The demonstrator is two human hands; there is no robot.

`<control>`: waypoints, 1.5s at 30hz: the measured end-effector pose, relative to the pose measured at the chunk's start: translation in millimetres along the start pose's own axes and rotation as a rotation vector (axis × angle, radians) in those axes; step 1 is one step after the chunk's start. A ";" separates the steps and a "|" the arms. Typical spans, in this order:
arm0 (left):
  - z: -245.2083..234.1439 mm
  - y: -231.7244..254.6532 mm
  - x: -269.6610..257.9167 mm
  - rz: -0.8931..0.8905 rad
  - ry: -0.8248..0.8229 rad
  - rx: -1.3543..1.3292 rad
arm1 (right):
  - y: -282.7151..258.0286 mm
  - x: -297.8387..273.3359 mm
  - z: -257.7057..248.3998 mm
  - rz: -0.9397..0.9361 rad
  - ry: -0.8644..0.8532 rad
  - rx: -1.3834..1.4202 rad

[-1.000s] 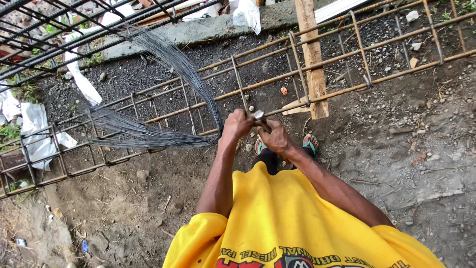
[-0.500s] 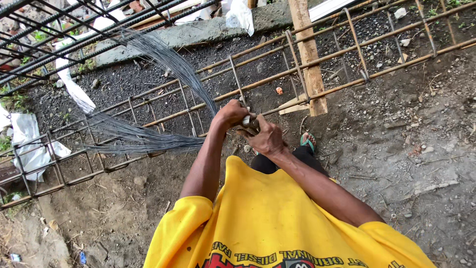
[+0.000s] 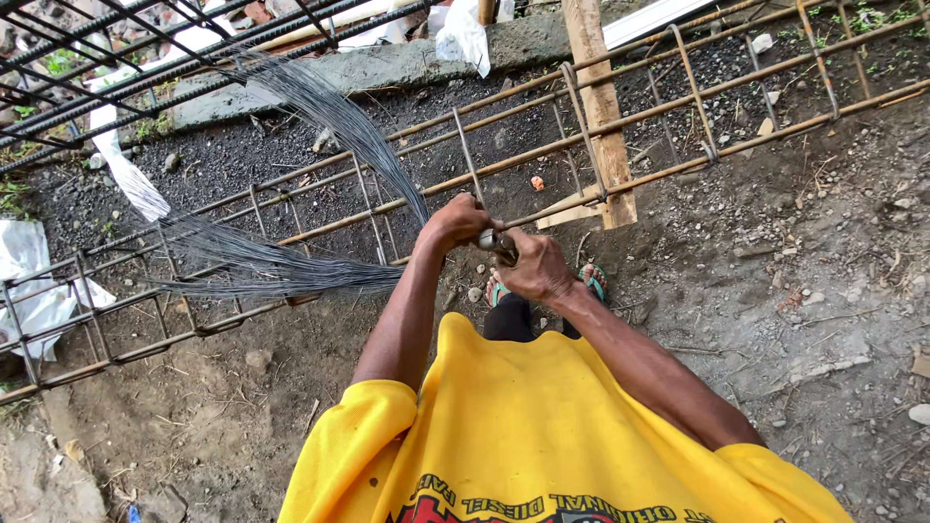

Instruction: The person uses pliers to twist wire around the intersections of a rebar grid, securing the metal rods together. The camera is mounted on the person's head and shakes significantly as they work.

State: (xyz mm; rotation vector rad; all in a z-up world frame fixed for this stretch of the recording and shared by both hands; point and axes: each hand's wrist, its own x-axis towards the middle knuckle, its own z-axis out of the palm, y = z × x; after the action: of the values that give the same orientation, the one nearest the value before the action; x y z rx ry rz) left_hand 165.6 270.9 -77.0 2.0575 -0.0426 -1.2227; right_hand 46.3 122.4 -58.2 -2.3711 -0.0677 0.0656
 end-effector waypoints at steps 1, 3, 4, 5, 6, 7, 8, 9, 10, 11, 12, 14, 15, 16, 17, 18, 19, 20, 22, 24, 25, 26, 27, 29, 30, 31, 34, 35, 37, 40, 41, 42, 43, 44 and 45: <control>5.0 -8.8 12.2 0.002 0.000 -0.001 | -4.6 -2.6 -7.5 -0.001 0.001 -0.002; 13.0 -28.4 34.9 0.024 -0.009 -0.225 | -15.6 -6.7 -20.7 0.055 -0.013 0.282; 12.1 -18.4 23.4 0.024 -0.003 -0.229 | 5.1 -13.0 -8.4 0.049 -0.018 0.282; 11.2 -8.3 12.4 0.030 0.004 -0.270 | 26.3 -18.9 3.9 0.152 -0.003 0.377; 12.4 0.6 1.0 0.033 0.007 -0.311 | 47.6 -27.3 16.7 0.259 0.012 0.473; 13.2 0.3 3.2 0.030 0.008 -0.315 | 28.1 -26.9 12.1 0.260 0.006 0.473; 13.9 -1.0 4.4 0.035 0.021 -0.297 | 7.7 -27.3 8.4 0.266 0.039 0.546; 14.9 -1.7 5.6 0.041 0.034 -0.278 | -12.4 -27.7 4.0 0.273 0.073 0.618; 12.5 -4.3 4.4 0.040 0.036 -0.276 | -15.8 -30.4 15.4 0.271 0.073 0.621; 10.5 -6.2 3.2 0.062 0.033 -0.301 | -19.0 -33.2 26.2 0.234 0.079 0.597; 7.9 -6.8 3.0 0.085 0.030 -0.325 | -21.5 -34.9 36.6 0.196 0.087 0.573; 6.7 19.7 -19.5 0.038 0.056 -0.286 | -24.6 -32.2 27.7 0.428 -0.002 0.552; 6.9 31.7 -31.4 -0.010 0.080 -0.252 | -26.6 -32.2 24.0 0.657 -0.102 0.520; 8.6 22.6 -20.0 -0.013 0.081 -0.249 | -14.6 -33.0 42.1 0.657 -0.103 0.525; 10.4 13.2 -8.7 -0.012 0.080 -0.258 | -2.8 -34.0 60.5 0.769 0.066 0.552; 13.8 2.9 1.6 -0.012 0.074 -0.266 | 8.4 -37.5 79.1 0.879 0.241 0.573; 15.6 -2.0 2.9 -0.016 0.071 -0.261 | 22.2 -38.1 81.2 0.884 0.241 0.576; 15.7 -4.3 6.0 0.006 0.075 -0.276 | 37.8 -35.3 81.3 0.902 0.272 0.591; 16.3 -8.8 12.2 0.027 0.078 -0.292 | 43.2 -28.9 66.2 0.921 0.302 0.605; 17.8 -13.4 18.7 0.025 0.094 -0.221 | 23.6 -21.4 36.4 0.735 0.369 0.623; 19.8 -20.5 25.2 0.024 0.095 -0.224 | 2.0 -21.8 30.6 0.734 0.366 0.621; 20.4 -26.2 32.5 0.000 0.102 -0.206 | -19.4 -20.6 24.4 0.529 0.254 0.536; 20.8 -31.7 39.8 -0.025 0.108 -0.189 | -40.9 -19.4 18.0 0.323 0.144 0.448; 16.1 -5.6 8.0 -0.010 0.105 -0.222 | -27.9 -34.9 20.2 0.165 0.058 0.373; 13.6 9.5 -6.2 0.008 0.107 -0.262 | -19.0 -40.3 19.2 0.001 -0.032 0.292; 12.6 8.0 1.8 0.012 0.112 -0.267 | -14.4 -38.3 10.6 -0.007 -0.033 0.288; 19.4 3.6 -1.9 0.009 0.115 -0.236 | -8.2 -42.1 -8.6 0.054 -0.127 0.417; 22.4 11.3 -12.8 -0.009 0.163 -0.095 | -3.7 -37.3 -16.2 0.308 -0.211 0.450; 41.8 12.8 -46.2 -0.050 0.206 0.035 | 14.2 -38.6 -20.5 0.571 -0.314 0.482; 75.4 5.1 -82.3 0.392 0.728 0.293 | 59.0 -41.5 -8.8 0.820 -0.440 0.717; 85.5 0.8 -82.5 0.241 0.740 0.366 | 74.4 -42.1 -3.2 0.826 -0.471 0.880; 98.0 -4.4 -85.0 0.085 0.743 0.437 | 89.2 -46.5 2.5 0.833 -0.504 1.045; 105.3 -9.0 -84.3 0.079 0.738 0.436 | 87.4 -49.0 -7.4 0.840 -0.508 1.046; 110.0 -15.5 -84.4 0.048 0.695 0.205 | 83.9 -49.5 -14.6 0.880 -0.521 1.155; 114.3 -21.9 -84.9 0.016 0.648 -0.026 | 80.0 -49.6 -21.9 0.920 -0.533 1.265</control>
State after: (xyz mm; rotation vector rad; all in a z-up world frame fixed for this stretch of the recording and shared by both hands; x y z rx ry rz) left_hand 23.7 253.7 -58.7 2.3272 0.2575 -0.4966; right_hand 0.6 46.4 -96.8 -0.9182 0.6246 0.8833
